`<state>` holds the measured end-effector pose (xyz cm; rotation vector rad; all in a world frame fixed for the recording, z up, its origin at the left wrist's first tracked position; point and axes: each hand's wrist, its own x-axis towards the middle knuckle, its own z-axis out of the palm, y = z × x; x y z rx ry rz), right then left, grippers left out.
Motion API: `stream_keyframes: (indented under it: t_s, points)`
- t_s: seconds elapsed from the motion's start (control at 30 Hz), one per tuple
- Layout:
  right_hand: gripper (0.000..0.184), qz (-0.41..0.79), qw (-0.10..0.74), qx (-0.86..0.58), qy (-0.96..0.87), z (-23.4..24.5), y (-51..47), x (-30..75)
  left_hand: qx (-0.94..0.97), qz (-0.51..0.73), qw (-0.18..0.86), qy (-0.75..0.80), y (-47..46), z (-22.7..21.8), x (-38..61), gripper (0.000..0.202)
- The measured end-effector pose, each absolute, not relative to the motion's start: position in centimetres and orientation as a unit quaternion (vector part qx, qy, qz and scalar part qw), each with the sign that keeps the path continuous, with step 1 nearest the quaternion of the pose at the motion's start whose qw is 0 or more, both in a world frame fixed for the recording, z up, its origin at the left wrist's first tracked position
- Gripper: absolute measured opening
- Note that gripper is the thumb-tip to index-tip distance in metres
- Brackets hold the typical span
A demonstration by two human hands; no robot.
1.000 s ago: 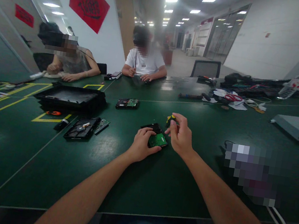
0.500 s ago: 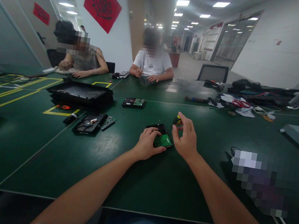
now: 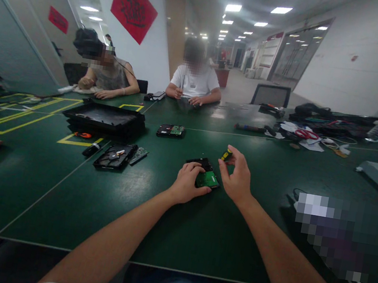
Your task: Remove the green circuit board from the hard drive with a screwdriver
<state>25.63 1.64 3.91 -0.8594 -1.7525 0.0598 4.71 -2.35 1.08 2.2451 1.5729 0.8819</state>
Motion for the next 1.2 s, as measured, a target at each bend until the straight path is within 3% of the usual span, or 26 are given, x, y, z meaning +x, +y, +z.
stream_keyframes:
  t_s: [1.2]
  points:
    - [0.061, 0.01, 0.55, -0.372, -0.748, 4.26, 1.34, 25.41, 0.774, 0.307, 0.127, 0.539, -2.27, 0.95, 4.56, 0.061]
